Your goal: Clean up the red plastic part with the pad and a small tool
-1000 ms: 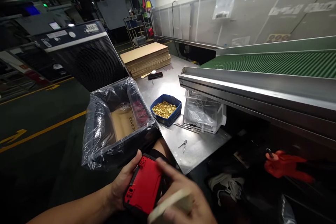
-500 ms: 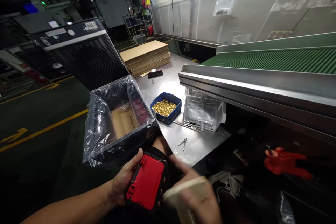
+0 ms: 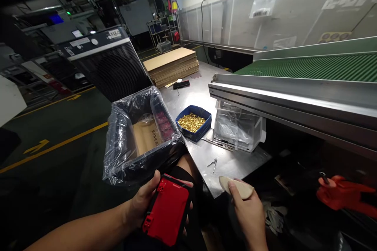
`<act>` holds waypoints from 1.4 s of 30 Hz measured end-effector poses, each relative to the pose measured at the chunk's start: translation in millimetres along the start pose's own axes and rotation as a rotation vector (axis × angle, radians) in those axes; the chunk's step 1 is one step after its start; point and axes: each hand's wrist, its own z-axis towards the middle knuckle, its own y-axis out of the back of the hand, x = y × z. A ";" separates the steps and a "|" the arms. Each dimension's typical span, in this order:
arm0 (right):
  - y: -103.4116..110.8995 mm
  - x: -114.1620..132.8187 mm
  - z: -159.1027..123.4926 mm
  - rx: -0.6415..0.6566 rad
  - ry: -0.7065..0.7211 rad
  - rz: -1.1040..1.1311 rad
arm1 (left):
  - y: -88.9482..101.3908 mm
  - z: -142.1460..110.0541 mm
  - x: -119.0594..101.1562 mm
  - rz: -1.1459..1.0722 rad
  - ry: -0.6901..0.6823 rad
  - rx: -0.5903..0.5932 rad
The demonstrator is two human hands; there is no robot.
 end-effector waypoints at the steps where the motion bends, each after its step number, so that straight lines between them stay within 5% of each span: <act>1: -2.4 1.2 6.8 -0.034 -0.006 -0.064 | -1.3 -0.7 -0.5 0.000 -0.009 0.007; 6: -6.5 12.1 40.0 -0.142 -0.080 -0.289 | -0.2 -3.3 -1.3 0.002 -0.038 0.021; 12: -11.6 22.1 68.5 -0.259 0.121 -0.433 | 2.4 -2.8 -1.3 0.068 -0.060 -0.018; 14: -13.2 29.6 65.9 -0.324 0.150 -0.439 | 1.3 -3.5 -4.7 0.263 -0.155 -0.088; 16: -14.7 40.5 50.9 -0.354 0.221 -0.349 | 0.3 -5.4 -10.5 0.664 -0.387 -0.180; 18: -16.6 52.8 22.7 -0.208 0.229 -0.136 | 0.2 -7.6 -16.9 1.078 -0.650 -0.225; 20: -19.0 63.6 -13.3 0.147 0.164 0.113 | 0.9 -8.5 -21.2 1.299 -0.784 -0.196; 23: -21.2 73.3 -62.3 0.600 0.148 0.388 | 1.0 -6.7 -21.6 1.352 -0.825 -0.132; 25: -20.0 76.9 -82.3 0.752 0.199 0.505 | -0.5 -4.5 -19.6 1.339 -0.844 -0.116; 35: -6.7 90.9 -96.7 0.865 0.211 0.552 | 0.4 -4.2 -12.0 1.353 -0.914 -0.019; 42: -3.8 88.5 -97.9 0.754 0.324 0.525 | -5.1 -7.3 -7.9 1.385 -0.967 -0.005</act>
